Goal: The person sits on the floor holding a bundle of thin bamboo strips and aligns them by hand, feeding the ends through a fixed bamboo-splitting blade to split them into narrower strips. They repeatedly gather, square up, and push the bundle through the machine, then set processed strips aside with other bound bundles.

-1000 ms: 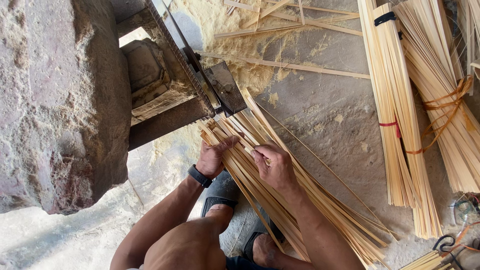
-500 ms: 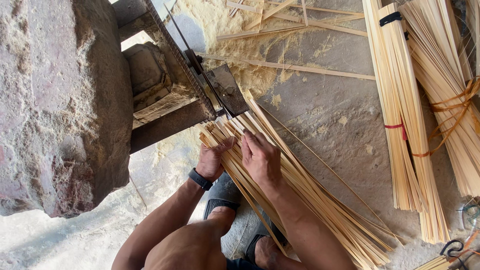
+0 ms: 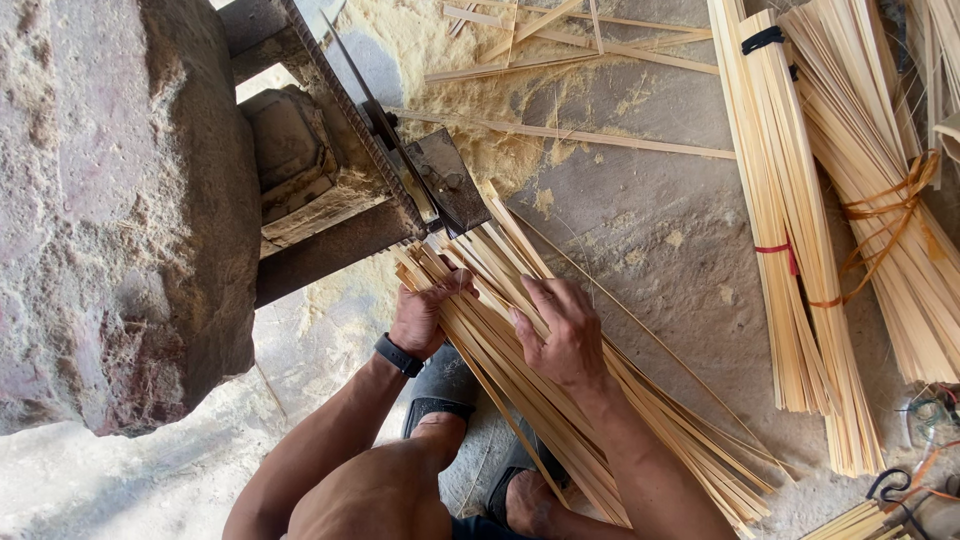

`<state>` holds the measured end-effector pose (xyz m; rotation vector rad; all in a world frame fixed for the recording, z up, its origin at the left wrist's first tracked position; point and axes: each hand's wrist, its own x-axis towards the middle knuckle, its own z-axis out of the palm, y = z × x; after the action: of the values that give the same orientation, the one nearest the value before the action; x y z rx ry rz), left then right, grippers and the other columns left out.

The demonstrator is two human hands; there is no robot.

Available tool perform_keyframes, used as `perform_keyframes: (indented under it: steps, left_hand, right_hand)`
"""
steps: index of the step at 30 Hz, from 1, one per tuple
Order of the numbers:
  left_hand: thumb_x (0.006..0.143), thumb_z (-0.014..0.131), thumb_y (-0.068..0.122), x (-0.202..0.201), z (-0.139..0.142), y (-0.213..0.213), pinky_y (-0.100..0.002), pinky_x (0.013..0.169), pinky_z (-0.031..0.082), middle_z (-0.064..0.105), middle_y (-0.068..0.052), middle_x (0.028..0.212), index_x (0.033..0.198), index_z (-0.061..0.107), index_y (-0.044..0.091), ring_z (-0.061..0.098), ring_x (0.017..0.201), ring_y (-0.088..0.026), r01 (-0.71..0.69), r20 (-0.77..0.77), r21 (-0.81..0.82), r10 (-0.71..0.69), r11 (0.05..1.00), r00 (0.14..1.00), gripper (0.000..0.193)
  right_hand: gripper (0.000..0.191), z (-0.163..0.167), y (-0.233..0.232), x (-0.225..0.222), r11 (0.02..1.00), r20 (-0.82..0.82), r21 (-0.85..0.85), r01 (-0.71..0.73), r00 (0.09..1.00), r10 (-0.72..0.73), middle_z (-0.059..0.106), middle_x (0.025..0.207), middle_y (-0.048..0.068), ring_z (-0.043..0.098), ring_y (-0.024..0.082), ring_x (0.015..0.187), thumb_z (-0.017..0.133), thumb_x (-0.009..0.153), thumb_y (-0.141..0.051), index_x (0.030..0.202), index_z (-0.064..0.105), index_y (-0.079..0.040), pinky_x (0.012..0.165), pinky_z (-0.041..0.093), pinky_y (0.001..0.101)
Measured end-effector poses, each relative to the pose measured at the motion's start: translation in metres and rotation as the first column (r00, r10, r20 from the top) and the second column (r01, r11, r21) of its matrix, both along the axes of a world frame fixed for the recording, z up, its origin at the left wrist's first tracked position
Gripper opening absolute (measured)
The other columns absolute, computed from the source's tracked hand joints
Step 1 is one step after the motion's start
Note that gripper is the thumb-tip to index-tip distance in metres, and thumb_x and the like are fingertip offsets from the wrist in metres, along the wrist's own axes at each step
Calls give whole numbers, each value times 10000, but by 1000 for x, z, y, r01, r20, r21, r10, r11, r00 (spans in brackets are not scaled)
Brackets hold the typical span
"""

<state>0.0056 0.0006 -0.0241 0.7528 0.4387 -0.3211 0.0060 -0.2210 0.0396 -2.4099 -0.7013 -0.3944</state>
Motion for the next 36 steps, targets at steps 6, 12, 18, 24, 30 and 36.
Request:
perform_keyframes:
  steps: [6,12,18,24,30,36]
  left_hand:
    - [861,703,17,0,-3,1,-468,946,614,733,-145,1102,1185,652,6,719,1054,-255,-8,79,-78,14,997,997,329]
    - [863,636,-50,-2,-2,7,-486,1019,569,700,-158,1169,1222,643,-9,672,1103,-286,-8,56,14,7,1000,998,361]
    - [835,608,-42,1,5,6,-452,1029,586,729,-151,1203,1219,665,-7,701,1134,-257,32,31,160,-37,987,999,389]
    - [926,688,9,0,1,2,-449,777,645,715,-147,997,1130,684,-10,722,871,-263,3,80,-73,3,997,997,205]
    - [919,707,30,4,13,-3,-409,815,643,730,-126,1000,1099,662,24,717,910,-231,32,89,-115,-21,993,996,185]
    - [941,722,36,5,17,0,-393,830,626,696,-91,1001,1134,636,31,694,939,-215,10,50,-76,-6,997,999,211]
  right_hand:
    - [205,-17,16,-1,997,-250,73,38,968,-18,678,779,100,607,105,525,627,1021,-83,1087,729,82,379,483,185]
    - [162,-29,61,25,989,-58,48,139,989,-136,663,737,78,572,106,478,682,992,-94,1018,736,57,357,462,214]
    - [149,-18,74,44,996,-89,20,90,992,-88,653,752,84,565,117,491,670,989,-74,1010,732,60,358,448,238]
    - [193,9,20,14,997,9,-46,58,998,-57,689,869,116,662,190,661,638,1019,-125,1087,712,40,535,549,286]
    - [207,-8,18,-8,991,-315,132,9,948,33,717,899,171,718,194,685,653,1004,-107,1083,723,71,519,597,242]
    - [169,-26,47,7,979,-157,133,155,979,-134,692,786,131,697,173,607,690,975,-58,1051,732,87,470,585,228]
